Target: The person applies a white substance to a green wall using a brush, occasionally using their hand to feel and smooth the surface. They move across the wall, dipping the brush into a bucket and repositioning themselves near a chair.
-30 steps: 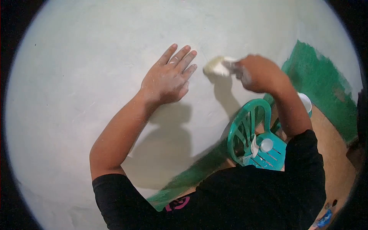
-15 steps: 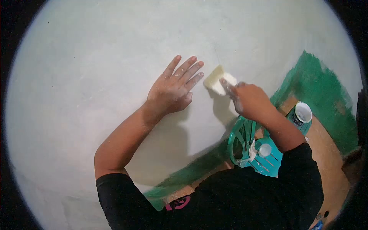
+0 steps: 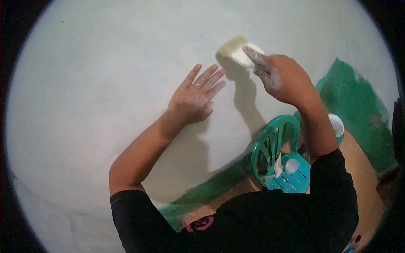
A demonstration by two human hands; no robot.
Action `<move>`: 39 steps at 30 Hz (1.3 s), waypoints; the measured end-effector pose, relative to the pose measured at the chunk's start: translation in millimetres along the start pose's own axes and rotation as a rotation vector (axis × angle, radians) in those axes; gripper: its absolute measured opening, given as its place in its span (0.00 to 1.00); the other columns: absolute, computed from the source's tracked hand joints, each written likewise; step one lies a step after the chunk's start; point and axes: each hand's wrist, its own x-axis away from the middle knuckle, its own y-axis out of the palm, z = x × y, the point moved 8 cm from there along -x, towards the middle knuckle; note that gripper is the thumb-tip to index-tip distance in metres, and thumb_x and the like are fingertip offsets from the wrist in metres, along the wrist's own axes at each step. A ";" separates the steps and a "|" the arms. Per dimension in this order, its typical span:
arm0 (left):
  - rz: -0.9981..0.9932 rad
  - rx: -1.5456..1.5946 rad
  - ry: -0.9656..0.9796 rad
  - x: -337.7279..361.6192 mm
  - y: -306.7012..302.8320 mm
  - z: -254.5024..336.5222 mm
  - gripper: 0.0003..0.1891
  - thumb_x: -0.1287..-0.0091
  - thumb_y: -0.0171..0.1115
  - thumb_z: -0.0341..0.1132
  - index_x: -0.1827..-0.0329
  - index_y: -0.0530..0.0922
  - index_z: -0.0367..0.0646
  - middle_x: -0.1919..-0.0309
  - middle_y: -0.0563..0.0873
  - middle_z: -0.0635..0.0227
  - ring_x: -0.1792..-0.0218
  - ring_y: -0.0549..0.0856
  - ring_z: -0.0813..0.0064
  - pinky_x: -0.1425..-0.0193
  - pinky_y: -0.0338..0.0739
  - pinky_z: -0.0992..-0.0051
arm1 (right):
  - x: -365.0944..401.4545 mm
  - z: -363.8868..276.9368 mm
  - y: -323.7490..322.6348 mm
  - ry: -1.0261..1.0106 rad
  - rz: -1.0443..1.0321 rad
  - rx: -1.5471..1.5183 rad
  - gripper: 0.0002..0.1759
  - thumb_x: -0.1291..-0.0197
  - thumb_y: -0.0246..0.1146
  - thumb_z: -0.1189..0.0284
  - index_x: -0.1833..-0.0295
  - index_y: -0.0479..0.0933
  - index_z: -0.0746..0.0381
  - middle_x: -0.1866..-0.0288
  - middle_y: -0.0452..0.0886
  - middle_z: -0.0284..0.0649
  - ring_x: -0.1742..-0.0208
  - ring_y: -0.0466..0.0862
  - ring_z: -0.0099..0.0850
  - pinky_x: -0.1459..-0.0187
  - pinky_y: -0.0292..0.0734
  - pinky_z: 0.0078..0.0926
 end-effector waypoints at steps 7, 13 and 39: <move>0.002 -0.016 -0.028 10.8 9.1 -6.9 0.31 0.51 0.64 0.39 0.39 0.72 0.51 0.34 0.67 0.73 0.30 0.60 0.72 0.25 0.47 0.59 | 25.9 -10.0 68.0 0.040 -0.147 0.010 0.28 0.46 0.54 0.71 0.36 0.67 0.49 0.69 0.78 0.50 0.68 0.80 0.48 0.65 0.75 0.45; -0.136 0.063 -0.035 71.5 27.3 -16.8 0.33 0.46 0.60 0.39 0.33 0.65 0.54 0.30 0.59 0.75 0.28 0.53 0.73 0.24 0.41 0.58 | 50.2 -63.2 100.2 0.032 -0.425 0.104 0.22 0.48 0.55 0.71 0.44 0.74 0.52 0.70 0.79 0.50 0.68 0.81 0.48 0.66 0.76 0.45; 0.061 -0.219 -0.653 386.9 -68.4 -17.2 0.34 0.46 0.58 0.45 0.32 0.62 0.67 0.29 0.57 0.87 0.28 0.54 0.79 0.25 0.39 0.54 | 69.0 -267.2 70.6 -0.138 -0.532 0.199 0.12 0.53 0.58 0.72 0.62 0.81 0.60 0.59 0.82 0.48 0.56 0.82 0.45 0.56 0.79 0.40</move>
